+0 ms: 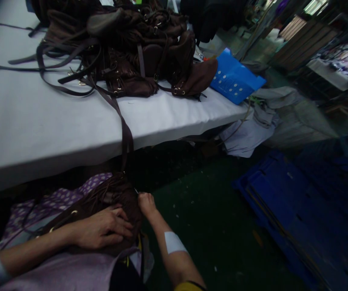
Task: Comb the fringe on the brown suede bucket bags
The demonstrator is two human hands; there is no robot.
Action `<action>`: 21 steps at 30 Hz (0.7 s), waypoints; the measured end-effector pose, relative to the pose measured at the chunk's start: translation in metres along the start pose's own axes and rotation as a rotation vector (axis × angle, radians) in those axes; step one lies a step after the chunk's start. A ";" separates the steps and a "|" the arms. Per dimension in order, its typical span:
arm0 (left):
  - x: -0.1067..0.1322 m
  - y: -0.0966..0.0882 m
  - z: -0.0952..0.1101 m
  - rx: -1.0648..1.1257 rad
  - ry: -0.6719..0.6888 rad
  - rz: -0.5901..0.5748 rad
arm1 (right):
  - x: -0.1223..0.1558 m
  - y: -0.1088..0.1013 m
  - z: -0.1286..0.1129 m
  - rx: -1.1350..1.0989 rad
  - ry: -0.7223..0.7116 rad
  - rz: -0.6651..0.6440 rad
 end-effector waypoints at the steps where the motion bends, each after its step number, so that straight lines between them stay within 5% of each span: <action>1: 0.000 0.000 0.000 0.005 0.002 -0.003 | -0.001 0.005 0.007 0.003 0.044 -0.016; 6: 0.001 -0.003 -0.001 0.025 0.016 -0.004 | 0.017 0.010 0.064 0.009 0.277 -0.044; 10: 0.001 -0.006 -0.003 0.050 0.010 -0.001 | 0.047 -0.015 0.094 -0.031 0.265 0.037; 13: -0.004 -0.004 -0.004 0.048 0.018 -0.022 | 0.068 -0.041 0.065 -0.090 0.084 0.146; 17: -0.009 0.000 -0.003 0.081 0.075 -0.017 | 0.069 -0.059 -0.011 -0.127 -0.264 0.231; 21: -0.005 0.001 -0.005 0.061 0.050 0.008 | 0.034 -0.049 -0.031 -0.132 -0.175 0.206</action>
Point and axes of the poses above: each hand's wrist, its own x-axis away from the middle knuckle, its own y-axis out of the palm, z = x × y, the point moved 4 cm from there along -x, towards the middle knuckle, and after that the axes turned 6 degrees about y, right-handed, at the moved point
